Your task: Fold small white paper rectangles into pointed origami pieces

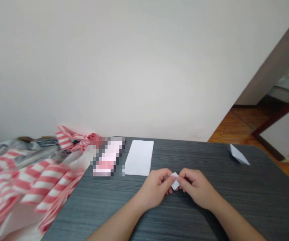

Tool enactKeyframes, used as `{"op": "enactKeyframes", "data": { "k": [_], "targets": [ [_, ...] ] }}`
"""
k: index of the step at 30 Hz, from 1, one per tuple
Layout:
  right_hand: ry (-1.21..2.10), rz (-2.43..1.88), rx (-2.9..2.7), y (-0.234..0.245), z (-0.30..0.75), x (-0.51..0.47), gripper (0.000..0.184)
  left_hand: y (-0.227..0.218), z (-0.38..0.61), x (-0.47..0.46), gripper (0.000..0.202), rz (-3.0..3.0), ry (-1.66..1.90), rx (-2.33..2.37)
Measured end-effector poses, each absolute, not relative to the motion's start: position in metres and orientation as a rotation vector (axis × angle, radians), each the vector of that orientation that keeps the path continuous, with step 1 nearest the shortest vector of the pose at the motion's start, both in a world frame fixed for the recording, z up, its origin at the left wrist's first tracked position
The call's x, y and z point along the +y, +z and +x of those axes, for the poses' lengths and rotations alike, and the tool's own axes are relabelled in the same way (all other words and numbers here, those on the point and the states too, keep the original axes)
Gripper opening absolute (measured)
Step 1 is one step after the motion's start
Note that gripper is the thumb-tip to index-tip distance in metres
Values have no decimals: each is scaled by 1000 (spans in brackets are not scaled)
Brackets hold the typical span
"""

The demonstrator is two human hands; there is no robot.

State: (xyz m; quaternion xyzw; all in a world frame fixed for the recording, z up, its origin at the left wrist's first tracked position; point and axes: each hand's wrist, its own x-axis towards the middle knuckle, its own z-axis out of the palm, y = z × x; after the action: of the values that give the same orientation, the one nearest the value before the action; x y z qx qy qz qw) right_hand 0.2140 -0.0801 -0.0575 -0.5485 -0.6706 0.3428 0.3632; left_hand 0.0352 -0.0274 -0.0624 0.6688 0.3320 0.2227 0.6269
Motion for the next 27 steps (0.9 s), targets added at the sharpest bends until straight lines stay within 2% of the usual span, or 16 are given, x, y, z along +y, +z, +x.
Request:
{"op": "enactKeyframes", "data": {
  "k": [12,19,27],
  "targets": [
    [816,-1411,-1749,-57,214,-79,23,-62,33,-28,36,1671,476,816],
    [837,-1389,-1776,-55,214,-80,24,-60,35,-29,28,1507,512,777],
    [861,-1407,-1780,-55,213,-79,19,-57,32,-28,29,1656,512,797]
  ]
}}
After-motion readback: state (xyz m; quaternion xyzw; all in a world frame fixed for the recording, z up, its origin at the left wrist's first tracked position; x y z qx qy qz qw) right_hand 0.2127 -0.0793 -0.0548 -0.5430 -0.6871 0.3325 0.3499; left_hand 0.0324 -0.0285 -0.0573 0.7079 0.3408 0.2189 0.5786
